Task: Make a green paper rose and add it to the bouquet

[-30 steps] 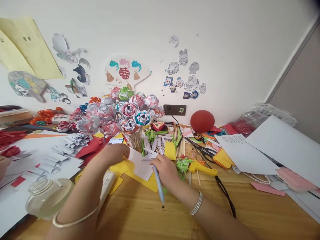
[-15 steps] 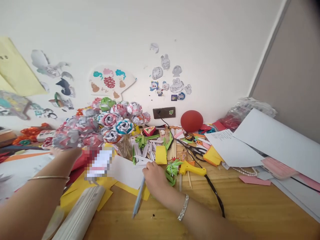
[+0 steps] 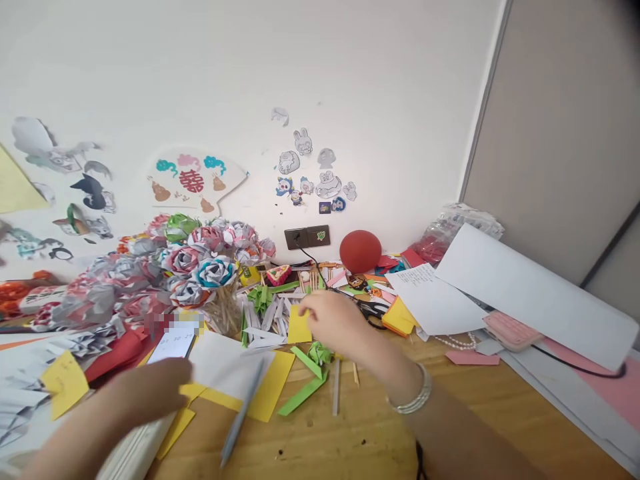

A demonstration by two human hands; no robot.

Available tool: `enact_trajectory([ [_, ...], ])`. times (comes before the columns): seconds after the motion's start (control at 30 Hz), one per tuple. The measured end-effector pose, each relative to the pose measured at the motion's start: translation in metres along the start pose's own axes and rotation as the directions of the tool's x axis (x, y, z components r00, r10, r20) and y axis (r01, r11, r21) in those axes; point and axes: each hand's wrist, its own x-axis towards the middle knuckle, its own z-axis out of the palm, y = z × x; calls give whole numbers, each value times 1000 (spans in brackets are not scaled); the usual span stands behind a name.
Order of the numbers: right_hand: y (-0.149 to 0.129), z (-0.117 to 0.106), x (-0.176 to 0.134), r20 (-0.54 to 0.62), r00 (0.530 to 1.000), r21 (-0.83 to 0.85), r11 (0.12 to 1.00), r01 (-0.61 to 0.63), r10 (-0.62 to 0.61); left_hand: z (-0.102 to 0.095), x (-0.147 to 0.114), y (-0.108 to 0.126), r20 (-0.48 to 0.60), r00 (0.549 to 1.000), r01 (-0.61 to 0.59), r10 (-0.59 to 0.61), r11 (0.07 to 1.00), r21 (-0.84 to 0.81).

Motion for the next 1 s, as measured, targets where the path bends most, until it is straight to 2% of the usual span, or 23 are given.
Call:
enact_trajectory([
  [0.03, 14, -5, -5, -12, 999, 4, 999, -44, 44, 2, 1, 32, 148, 984, -96, 97, 995, -20],
  [0.07, 28, -6, -11, -20, 997, 1, 997, -72, 72, 6, 1, 65, 224, 954, -186, 199, 980, -78],
  [0.13, 56, 0, -22, -36, 993, 0, 994, -109, 109, 19, -3, 126, 187, 925, -295, 330, 936, -191],
  [0.17, 67, 6, -28, -55, 990, 2, 992, -128, 128, 29, -3, 151, 133, 937, -290, 322, 933, -215],
  [0.2, 77, 11, -32, -75, 987, 8, 990, -139, 139, 40, -2, 169, 88, 938, -307, 336, 920, -243],
  [0.27, 90, 21, -39, -132, 978, 27, 987, -157, 159, 64, 6, 188, 32, 923, -355, 383, 881, -314],
  [0.37, 95, 28, -43, -204, 966, 61, 987, -150, 159, 93, 23, 186, -60, 942, -317, 330, 819, -478],
  [0.47, 91, 29, -44, -282, 954, 143, 987, -66, 104, 103, 31, 176, -100, 960, -271, 262, 769, -579],
  [0.57, 85, 31, -47, -338, 939, 272, 962, 34, 62, 99, 27, 175, -101, 963, -232, 250, 575, -785],
  [0.63, 82, 33, -49, -304, 949, 360, 933, 33, 84, 93, 22, 179, -89, 951, -214, 297, 422, -881],
  [0.7, 80, 37, -51, -242, 962, 441, 898, -8, 127, 90, 19, 182, -66, 934, -186, 352, 319, -929],
  [0.77, 80, 40, -52, -198, 967, 509, 860, -40, 162, 90, 16, 183, -42, 927, -149, 373, 263, -953],
  [0.9, 80, 41, -52, -132, 974, 666, 744, -50, 184, 95, 13, 184, 45, 935, -32, 353, 210, -977],
  [1.0, 79, 36, -51, -102, 971, 720, 689, -77, 215, 97, 11, 187, 145, 909, 125, 392, 77, -989],
])
